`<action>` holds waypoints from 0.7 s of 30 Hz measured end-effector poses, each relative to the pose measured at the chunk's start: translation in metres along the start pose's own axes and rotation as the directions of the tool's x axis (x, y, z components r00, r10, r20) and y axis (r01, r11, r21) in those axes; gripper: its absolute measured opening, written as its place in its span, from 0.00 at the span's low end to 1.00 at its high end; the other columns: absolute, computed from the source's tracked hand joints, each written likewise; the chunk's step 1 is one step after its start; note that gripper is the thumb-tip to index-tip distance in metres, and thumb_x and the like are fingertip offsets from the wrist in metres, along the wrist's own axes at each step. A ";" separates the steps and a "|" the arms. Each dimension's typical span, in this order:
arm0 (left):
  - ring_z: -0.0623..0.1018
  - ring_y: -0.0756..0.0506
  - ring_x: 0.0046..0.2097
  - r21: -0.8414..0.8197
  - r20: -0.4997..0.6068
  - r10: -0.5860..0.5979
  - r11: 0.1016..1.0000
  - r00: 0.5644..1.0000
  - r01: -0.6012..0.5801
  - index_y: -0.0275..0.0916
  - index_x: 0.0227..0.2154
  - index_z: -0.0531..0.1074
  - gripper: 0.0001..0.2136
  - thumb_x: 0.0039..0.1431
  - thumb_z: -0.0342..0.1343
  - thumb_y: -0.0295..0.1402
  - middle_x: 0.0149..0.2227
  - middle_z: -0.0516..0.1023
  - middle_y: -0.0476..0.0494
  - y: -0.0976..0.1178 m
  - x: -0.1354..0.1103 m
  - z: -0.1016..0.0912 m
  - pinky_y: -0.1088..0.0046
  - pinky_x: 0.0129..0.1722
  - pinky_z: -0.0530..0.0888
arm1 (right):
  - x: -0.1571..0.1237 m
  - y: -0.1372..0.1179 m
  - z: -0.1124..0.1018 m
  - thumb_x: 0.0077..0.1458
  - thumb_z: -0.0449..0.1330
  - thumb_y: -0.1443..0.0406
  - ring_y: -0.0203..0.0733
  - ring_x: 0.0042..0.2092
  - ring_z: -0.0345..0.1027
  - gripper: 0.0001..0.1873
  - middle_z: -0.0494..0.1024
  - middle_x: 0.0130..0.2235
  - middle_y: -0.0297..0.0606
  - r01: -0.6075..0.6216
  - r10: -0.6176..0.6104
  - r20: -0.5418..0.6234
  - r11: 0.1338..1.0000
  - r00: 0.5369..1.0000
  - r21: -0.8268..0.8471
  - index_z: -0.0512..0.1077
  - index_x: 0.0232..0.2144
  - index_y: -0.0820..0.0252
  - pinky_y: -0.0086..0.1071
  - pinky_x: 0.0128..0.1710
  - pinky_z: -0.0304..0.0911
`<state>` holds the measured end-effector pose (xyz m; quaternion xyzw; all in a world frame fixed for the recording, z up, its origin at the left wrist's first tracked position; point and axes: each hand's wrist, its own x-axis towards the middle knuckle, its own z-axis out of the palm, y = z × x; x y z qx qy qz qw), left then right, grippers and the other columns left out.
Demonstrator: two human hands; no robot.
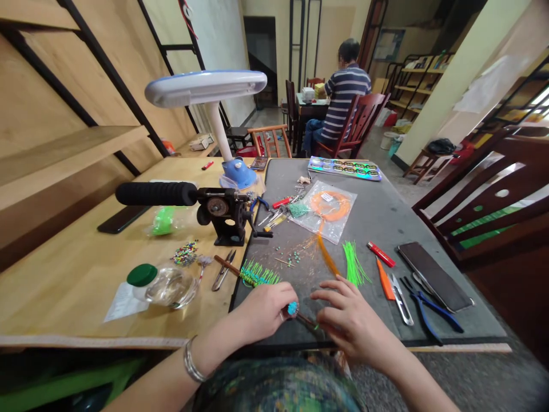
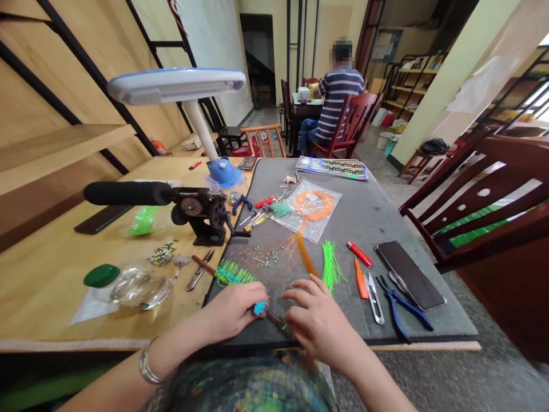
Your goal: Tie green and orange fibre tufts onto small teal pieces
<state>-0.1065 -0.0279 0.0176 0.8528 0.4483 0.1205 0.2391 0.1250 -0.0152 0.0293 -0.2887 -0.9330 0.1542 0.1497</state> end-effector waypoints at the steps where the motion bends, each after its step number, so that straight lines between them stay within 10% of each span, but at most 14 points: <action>1: 0.73 0.48 0.33 -0.009 -0.006 -0.001 1.000 1.000 0.001 0.40 0.29 0.71 0.06 0.58 0.51 0.27 0.31 0.73 0.48 0.000 0.000 0.000 0.76 0.32 0.64 | 0.000 0.000 0.000 0.51 0.59 0.72 0.51 0.54 0.61 0.10 0.75 0.49 0.34 -0.004 0.004 0.006 1.000 1.000 -0.004 0.73 0.32 0.51 0.57 0.55 0.54; 21: 0.72 0.47 0.32 0.079 -0.003 0.014 0.997 1.000 -0.014 0.40 0.30 0.68 0.04 0.58 0.51 0.28 0.30 0.72 0.49 -0.001 -0.006 0.002 0.74 0.30 0.61 | 0.005 0.013 0.008 0.53 0.57 0.70 0.50 0.56 0.59 0.15 0.73 0.53 0.38 -0.008 0.013 -0.059 0.996 0.998 0.087 0.72 0.44 0.52 0.51 0.54 0.57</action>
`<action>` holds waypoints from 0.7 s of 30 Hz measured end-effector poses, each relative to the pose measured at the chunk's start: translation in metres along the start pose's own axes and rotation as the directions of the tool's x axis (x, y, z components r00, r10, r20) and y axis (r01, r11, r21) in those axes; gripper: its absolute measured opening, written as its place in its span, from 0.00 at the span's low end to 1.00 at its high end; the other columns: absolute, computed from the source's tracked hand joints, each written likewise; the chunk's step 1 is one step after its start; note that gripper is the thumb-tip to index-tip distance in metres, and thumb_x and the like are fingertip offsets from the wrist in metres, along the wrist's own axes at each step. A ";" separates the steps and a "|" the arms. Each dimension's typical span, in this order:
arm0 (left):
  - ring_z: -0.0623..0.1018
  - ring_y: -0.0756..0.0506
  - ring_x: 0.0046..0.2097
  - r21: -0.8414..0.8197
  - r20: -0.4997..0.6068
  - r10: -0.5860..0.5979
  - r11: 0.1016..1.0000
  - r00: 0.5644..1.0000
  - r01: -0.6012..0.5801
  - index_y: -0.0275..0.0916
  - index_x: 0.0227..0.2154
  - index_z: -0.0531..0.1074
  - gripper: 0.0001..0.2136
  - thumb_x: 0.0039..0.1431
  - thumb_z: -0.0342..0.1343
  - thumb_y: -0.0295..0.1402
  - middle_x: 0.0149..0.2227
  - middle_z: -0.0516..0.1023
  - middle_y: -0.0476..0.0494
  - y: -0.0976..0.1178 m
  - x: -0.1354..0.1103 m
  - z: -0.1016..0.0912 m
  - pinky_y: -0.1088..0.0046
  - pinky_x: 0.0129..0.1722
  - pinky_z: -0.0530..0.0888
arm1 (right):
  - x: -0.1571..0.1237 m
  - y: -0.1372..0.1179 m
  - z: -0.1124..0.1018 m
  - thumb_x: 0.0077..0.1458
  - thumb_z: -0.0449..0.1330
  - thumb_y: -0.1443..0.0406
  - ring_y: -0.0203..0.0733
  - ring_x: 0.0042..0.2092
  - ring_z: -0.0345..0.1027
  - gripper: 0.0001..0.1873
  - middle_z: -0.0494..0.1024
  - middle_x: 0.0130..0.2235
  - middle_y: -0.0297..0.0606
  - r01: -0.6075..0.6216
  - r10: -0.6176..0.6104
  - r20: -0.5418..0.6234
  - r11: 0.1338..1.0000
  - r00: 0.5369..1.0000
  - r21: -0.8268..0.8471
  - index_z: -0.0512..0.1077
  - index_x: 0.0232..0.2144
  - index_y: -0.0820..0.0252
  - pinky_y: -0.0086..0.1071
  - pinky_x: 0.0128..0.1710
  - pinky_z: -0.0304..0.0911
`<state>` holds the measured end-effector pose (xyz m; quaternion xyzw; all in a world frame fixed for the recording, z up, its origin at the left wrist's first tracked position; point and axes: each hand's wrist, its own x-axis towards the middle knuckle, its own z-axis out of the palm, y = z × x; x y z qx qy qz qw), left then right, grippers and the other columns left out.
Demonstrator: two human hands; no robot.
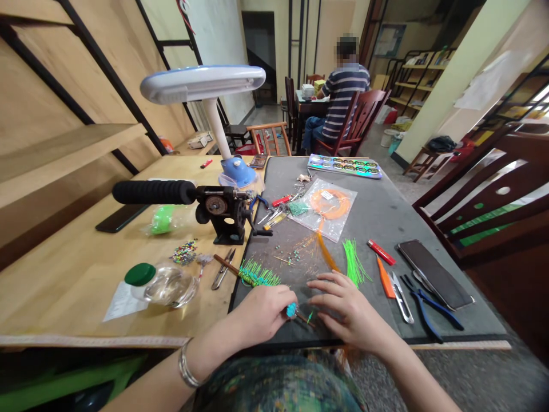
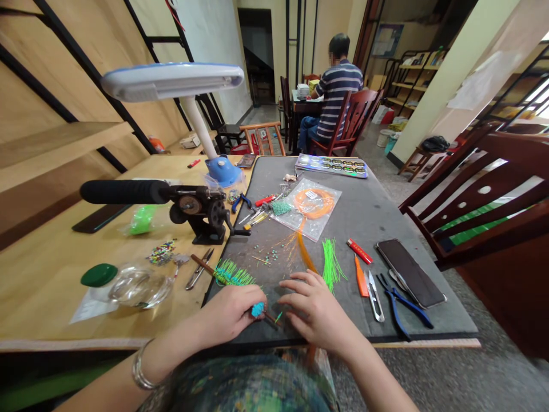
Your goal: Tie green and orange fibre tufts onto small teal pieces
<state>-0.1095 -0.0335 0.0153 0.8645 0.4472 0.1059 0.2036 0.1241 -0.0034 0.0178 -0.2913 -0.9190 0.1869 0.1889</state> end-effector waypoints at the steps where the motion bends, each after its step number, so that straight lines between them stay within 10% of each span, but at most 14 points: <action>1: 0.72 0.48 0.32 0.002 0.006 0.006 1.000 1.000 -0.006 0.40 0.30 0.68 0.03 0.58 0.51 0.28 0.30 0.72 0.49 0.001 0.000 0.000 0.74 0.30 0.62 | -0.001 0.003 0.001 0.53 0.56 0.70 0.50 0.56 0.60 0.16 0.73 0.52 0.38 -0.007 0.008 -0.032 1.000 0.999 0.014 0.72 0.44 0.53 0.50 0.54 0.58; 10: 0.72 0.48 0.32 0.008 0.021 0.012 1.000 1.000 -0.012 0.40 0.29 0.66 0.04 0.59 0.50 0.29 0.30 0.72 0.49 0.004 -0.002 0.000 0.74 0.30 0.62 | -0.011 0.004 0.005 0.60 0.52 0.64 0.40 0.33 0.68 0.10 0.75 0.28 0.37 -0.277 0.272 -0.243 0.961 0.931 0.014 0.72 0.30 0.58 0.31 0.33 0.62; 21: 0.74 0.47 0.36 -0.047 0.008 0.007 0.999 1.000 -0.007 0.42 0.37 0.69 0.06 0.57 0.53 0.31 0.37 0.73 0.48 0.016 -0.001 0.006 0.74 0.33 0.65 | -0.032 -0.037 0.051 0.55 0.53 0.70 0.36 0.27 0.66 0.07 0.73 0.25 0.33 -0.284 0.279 -0.050 0.941 0.959 -0.187 0.68 0.27 0.57 0.29 0.26 0.48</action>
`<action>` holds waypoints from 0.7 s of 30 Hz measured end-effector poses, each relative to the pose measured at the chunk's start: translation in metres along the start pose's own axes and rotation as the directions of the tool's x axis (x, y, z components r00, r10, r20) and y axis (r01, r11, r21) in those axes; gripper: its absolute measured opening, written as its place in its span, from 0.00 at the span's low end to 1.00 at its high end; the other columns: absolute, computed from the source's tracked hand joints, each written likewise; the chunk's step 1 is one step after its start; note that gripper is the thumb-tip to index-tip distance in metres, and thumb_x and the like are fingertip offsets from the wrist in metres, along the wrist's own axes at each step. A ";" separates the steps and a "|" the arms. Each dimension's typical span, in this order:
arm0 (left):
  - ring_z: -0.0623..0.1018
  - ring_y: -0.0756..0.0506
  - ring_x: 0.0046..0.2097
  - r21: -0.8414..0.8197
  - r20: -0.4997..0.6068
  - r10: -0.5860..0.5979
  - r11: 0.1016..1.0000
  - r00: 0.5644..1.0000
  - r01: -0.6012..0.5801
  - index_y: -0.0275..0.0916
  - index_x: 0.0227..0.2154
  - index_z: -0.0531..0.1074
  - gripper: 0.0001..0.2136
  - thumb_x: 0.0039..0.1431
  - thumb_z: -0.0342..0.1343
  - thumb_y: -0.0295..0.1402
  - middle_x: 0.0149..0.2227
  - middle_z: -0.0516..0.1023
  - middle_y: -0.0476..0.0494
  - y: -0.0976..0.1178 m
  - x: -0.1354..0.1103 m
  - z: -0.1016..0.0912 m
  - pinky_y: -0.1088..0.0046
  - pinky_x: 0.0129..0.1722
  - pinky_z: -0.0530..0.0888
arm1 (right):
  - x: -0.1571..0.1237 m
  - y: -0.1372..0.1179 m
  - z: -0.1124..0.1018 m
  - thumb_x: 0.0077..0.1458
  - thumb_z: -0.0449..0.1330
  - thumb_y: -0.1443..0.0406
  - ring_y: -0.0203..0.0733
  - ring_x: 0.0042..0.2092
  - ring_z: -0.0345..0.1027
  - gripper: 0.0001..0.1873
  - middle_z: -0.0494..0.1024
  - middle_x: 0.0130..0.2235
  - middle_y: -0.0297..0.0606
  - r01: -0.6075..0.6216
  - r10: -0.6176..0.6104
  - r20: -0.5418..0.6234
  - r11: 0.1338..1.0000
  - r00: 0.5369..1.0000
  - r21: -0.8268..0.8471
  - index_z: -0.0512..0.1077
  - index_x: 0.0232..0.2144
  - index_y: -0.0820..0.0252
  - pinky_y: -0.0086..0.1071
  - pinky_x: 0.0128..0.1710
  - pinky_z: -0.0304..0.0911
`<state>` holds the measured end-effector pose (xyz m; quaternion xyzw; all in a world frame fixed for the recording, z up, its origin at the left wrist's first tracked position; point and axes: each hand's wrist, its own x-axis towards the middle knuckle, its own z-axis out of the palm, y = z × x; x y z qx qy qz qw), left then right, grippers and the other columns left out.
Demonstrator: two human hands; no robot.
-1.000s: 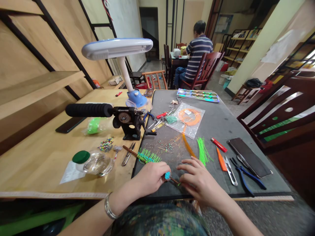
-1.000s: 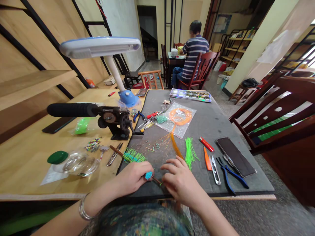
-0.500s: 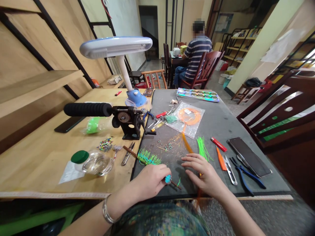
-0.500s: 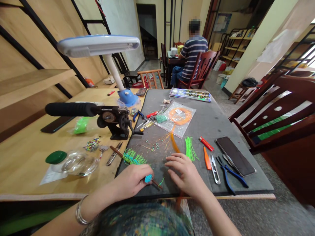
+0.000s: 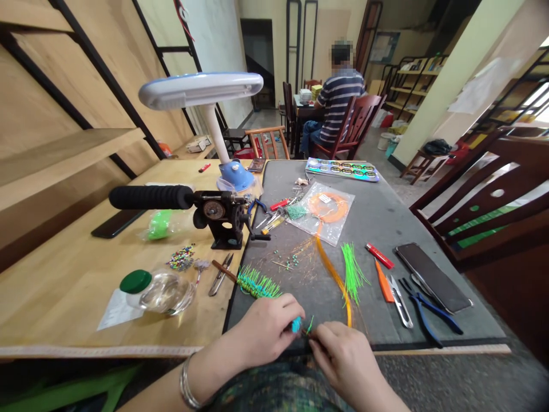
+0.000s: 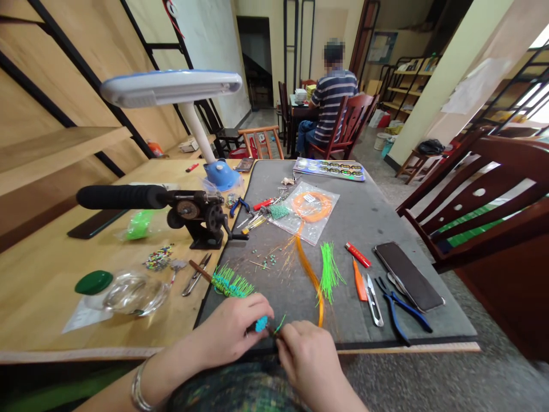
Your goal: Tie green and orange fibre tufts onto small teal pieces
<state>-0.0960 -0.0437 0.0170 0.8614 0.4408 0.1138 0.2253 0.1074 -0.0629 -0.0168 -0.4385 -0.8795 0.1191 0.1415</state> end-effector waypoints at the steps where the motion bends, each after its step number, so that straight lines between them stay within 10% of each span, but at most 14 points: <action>1: 0.74 0.47 0.37 -0.022 0.001 0.027 0.999 1.000 -0.027 0.43 0.39 0.69 0.07 0.57 0.54 0.32 0.39 0.73 0.49 0.002 0.001 0.002 0.75 0.33 0.65 | 0.000 0.001 0.002 0.55 0.53 0.70 0.36 0.27 0.66 0.07 0.73 0.24 0.32 0.006 -0.006 -0.007 1.000 1.000 -0.002 0.68 0.26 0.57 0.29 0.26 0.47; 13: 0.74 0.46 0.37 0.155 0.023 -0.049 0.987 0.999 0.045 0.42 0.34 0.68 0.08 0.54 0.49 0.23 0.39 0.73 0.47 -0.013 -0.016 -0.006 0.72 0.34 0.67 | -0.005 0.009 0.007 0.51 0.56 0.72 0.35 0.26 0.65 0.06 0.74 0.25 0.31 0.089 -0.093 -0.053 0.994 0.994 -0.064 0.65 0.25 0.57 0.29 0.26 0.47; 21: 0.74 0.47 0.38 -0.191 -0.122 -0.096 0.979 0.988 0.071 0.41 0.34 0.71 0.07 0.56 0.50 0.25 0.35 0.75 0.47 0.003 0.013 -0.021 0.75 0.37 0.67 | -0.011 0.012 0.003 0.48 0.59 0.69 0.36 0.28 0.68 0.04 0.76 0.27 0.31 0.041 -0.041 -0.011 0.998 0.999 0.040 0.69 0.29 0.56 0.27 0.27 0.52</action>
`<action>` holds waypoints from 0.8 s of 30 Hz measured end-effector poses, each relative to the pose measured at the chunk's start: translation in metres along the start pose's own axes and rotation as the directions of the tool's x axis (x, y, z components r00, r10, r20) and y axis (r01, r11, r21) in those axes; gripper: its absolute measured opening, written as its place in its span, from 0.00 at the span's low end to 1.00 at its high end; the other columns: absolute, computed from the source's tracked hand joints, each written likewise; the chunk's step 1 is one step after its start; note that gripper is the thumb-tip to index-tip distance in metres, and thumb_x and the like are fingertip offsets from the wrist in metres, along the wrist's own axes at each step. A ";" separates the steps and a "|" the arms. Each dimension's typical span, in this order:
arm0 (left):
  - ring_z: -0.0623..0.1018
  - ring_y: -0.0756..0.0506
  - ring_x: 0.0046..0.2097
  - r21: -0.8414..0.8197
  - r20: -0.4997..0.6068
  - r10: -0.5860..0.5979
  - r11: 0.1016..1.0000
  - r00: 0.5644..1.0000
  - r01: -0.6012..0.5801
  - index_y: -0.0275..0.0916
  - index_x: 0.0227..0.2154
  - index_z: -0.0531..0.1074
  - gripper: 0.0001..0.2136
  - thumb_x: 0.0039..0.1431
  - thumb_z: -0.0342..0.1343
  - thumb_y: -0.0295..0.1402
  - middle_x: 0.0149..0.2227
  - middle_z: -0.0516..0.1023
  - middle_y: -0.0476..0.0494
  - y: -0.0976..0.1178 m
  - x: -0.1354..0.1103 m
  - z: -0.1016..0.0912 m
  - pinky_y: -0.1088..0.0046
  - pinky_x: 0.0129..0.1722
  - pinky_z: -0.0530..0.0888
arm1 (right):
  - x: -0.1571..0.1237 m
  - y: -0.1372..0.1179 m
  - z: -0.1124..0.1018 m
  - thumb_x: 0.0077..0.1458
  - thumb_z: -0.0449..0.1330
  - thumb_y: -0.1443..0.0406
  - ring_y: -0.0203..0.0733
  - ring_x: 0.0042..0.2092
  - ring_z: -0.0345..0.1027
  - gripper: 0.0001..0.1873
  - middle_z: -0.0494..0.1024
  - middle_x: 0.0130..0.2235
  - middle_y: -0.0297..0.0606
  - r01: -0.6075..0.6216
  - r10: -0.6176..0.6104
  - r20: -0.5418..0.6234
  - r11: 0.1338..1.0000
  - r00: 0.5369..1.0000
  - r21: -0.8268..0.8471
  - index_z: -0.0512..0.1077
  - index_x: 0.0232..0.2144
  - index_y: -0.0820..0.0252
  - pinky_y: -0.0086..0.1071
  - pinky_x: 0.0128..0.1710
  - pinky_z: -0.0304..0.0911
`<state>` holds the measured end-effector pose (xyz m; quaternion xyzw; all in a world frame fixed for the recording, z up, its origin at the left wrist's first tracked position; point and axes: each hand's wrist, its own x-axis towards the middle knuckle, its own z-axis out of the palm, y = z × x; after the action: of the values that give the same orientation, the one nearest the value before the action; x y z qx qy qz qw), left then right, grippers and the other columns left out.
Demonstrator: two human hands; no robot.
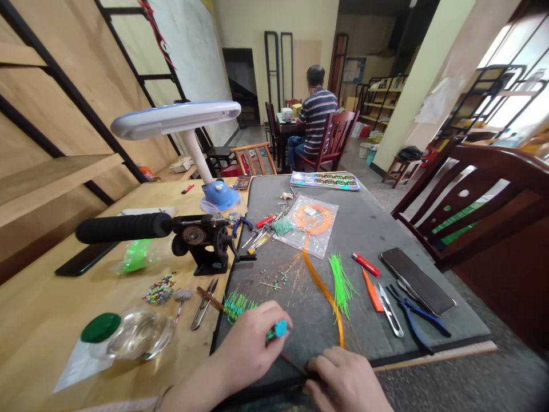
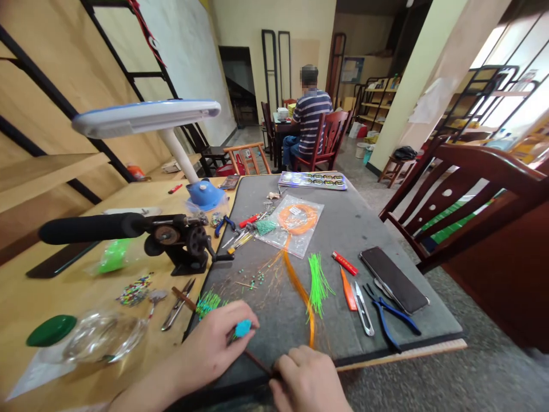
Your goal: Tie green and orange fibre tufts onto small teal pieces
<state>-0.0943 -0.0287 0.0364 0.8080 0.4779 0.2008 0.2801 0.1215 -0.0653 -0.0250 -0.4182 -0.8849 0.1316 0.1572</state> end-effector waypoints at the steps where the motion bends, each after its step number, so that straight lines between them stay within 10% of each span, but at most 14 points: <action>1: 0.74 0.47 0.37 -0.021 -0.010 -0.021 1.000 1.000 0.021 0.40 0.32 0.72 0.05 0.56 0.51 0.27 0.34 0.76 0.47 0.006 0.011 0.005 0.75 0.37 0.67 | -0.002 0.000 -0.003 0.50 0.58 0.69 0.36 0.28 0.68 0.03 0.76 0.26 0.31 -0.014 0.014 -0.006 1.000 1.000 0.015 0.70 0.29 0.56 0.27 0.27 0.52; 10: 0.76 0.44 0.32 0.257 0.089 -0.090 0.964 0.992 0.065 0.39 0.29 0.73 0.09 0.59 0.49 0.33 0.30 0.77 0.43 0.033 0.084 0.052 0.71 0.31 0.66 | -0.039 0.024 -0.028 0.61 0.50 0.65 0.37 0.29 0.70 0.11 0.76 0.26 0.36 -0.244 0.273 -0.223 0.958 0.936 0.147 0.70 0.29 0.57 0.26 0.29 0.59; 24: 0.74 0.46 0.33 0.289 0.212 0.098 0.944 0.972 -0.158 0.40 0.27 0.70 0.04 0.52 0.51 0.26 0.29 0.75 0.46 0.020 0.079 0.043 0.74 0.30 0.65 | -0.031 0.034 -0.029 0.61 0.49 0.62 0.38 0.27 0.70 0.15 0.76 0.25 0.37 -0.287 0.334 -0.270 0.937 0.903 0.201 0.71 0.28 0.58 0.27 0.29 0.60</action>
<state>-0.0188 0.0226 0.0205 0.8867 0.4194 0.0629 0.1842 0.1757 -0.0653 -0.0158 -0.5555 -0.7594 0.1591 0.2989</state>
